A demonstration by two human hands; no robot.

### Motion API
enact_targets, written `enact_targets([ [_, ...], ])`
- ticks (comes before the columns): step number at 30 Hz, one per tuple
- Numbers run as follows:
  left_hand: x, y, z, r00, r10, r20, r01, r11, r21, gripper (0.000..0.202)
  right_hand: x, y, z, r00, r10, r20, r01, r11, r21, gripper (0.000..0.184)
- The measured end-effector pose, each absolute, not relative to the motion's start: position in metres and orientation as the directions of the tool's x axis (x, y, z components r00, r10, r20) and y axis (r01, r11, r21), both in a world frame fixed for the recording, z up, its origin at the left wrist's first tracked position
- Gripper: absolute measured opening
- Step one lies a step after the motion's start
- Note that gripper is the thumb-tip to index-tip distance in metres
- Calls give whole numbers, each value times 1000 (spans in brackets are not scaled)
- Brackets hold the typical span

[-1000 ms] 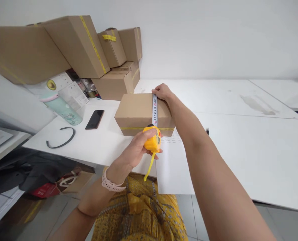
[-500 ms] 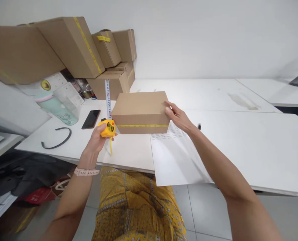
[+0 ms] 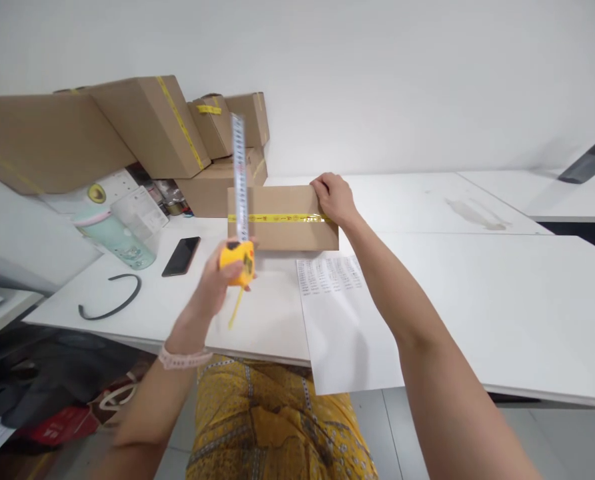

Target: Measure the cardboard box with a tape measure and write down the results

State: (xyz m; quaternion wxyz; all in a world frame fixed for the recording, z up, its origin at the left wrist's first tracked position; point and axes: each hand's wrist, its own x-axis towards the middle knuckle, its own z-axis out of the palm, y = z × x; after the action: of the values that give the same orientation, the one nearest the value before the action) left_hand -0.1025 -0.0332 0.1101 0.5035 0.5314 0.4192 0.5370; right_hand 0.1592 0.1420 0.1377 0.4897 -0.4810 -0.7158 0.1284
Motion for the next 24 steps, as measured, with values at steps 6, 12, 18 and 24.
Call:
enact_targets([
  [6, -57, -56, 65, 288, 958, 12, -203, 49, 978, 56, 151, 144, 138, -73, 772, 632, 684, 499, -531, 22],
  [12, -39, -59, 54, 299, 954, -24, -272, 109, 956, 62, 146, 149, 137, -165, 715, 679, 766, 527, -368, 42],
  [18, -33, -63, 49, 305, 951, -52, -299, 147, 943, 61, 148, 155, 135, -257, 696, 671, 818, 526, -233, 51],
  [24, -30, -63, 42, 322, 945, -46, -274, 140, 951, 60, 150, 163, 131, -286, 687, 668, 820, 537, -200, 50],
])
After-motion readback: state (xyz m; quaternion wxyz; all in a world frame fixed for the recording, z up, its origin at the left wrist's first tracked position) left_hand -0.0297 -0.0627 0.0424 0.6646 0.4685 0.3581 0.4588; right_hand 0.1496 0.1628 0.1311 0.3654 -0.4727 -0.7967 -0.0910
